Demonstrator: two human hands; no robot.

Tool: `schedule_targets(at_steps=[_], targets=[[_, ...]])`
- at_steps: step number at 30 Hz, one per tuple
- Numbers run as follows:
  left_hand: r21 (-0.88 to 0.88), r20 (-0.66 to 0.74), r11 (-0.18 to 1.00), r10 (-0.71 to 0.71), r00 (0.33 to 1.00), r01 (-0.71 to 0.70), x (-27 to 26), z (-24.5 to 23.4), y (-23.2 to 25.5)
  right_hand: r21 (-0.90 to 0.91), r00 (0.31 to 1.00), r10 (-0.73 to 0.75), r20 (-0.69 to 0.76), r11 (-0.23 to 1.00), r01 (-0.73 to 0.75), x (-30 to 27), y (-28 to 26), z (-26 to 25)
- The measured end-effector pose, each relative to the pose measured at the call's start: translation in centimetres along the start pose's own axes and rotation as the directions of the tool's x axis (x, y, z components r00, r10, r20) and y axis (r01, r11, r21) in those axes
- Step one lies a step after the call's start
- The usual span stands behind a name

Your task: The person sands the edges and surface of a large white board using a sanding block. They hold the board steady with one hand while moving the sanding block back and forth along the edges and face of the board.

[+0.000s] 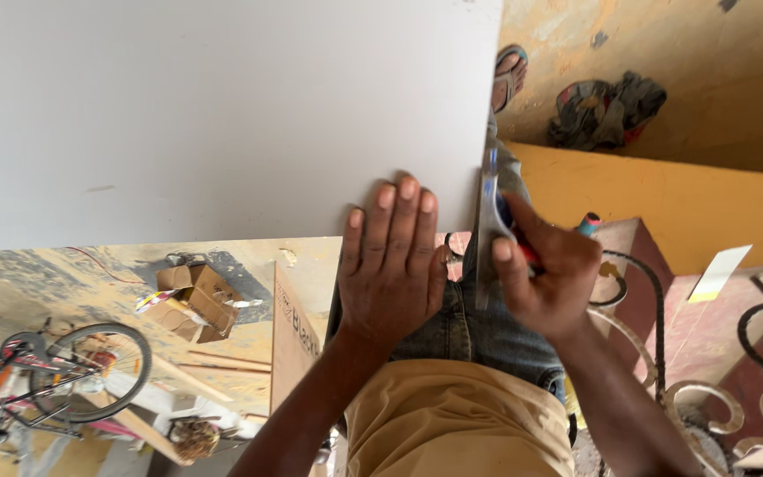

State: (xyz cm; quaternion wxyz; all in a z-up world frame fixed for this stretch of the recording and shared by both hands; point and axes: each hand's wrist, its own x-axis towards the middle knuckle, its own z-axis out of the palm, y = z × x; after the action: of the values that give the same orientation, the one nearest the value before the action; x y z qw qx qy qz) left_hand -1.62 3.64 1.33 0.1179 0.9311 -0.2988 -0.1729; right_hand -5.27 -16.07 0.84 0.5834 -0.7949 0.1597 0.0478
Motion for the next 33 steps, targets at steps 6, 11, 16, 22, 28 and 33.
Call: schedule_targets(at_steps=[6, 11, 16, 22, 28, 33], targets=[[0.045, -0.090, 0.999, 0.008, 0.996, -0.004, 0.2, -0.3, 0.3, -0.362, 1.000, -0.013, -0.025, 0.932, 0.003, 0.0, -3.5, 0.1], [-0.006, -0.081, 1.000, 0.000, 0.997, 0.000, -0.1, -0.4, 0.4, -0.259, 0.995, -0.079, -0.068, 0.964, 0.059, 2.6, -2.2, 0.1], [-0.030, -0.120, 0.999, -0.019, 0.993, 0.015, 0.7, -0.1, 0.2, -0.420, 0.998, 0.045, -0.041, 0.906, -0.058, 0.4, -4.3, 0.8], [-0.054, -0.073, 0.999, -0.004, 0.997, 0.000, -0.6, 0.0, 0.6, -0.404, 1.000, 0.011, -0.003, 0.915, -0.011, 1.3, -4.0, -0.6], [-0.001, -0.134, 1.000, 0.001, 0.991, -0.001, 0.7, 0.0, 0.2, -0.478, 0.977, 0.210, -0.024, 0.857, -0.195, -1.0, -3.8, 0.3], [-0.003, -0.074, 1.000, 0.014, 0.997, -0.014, -0.2, 0.1, -0.1, -0.367, 0.997, 0.076, -0.023, 0.927, -0.079, 0.0, -2.4, -0.8]])
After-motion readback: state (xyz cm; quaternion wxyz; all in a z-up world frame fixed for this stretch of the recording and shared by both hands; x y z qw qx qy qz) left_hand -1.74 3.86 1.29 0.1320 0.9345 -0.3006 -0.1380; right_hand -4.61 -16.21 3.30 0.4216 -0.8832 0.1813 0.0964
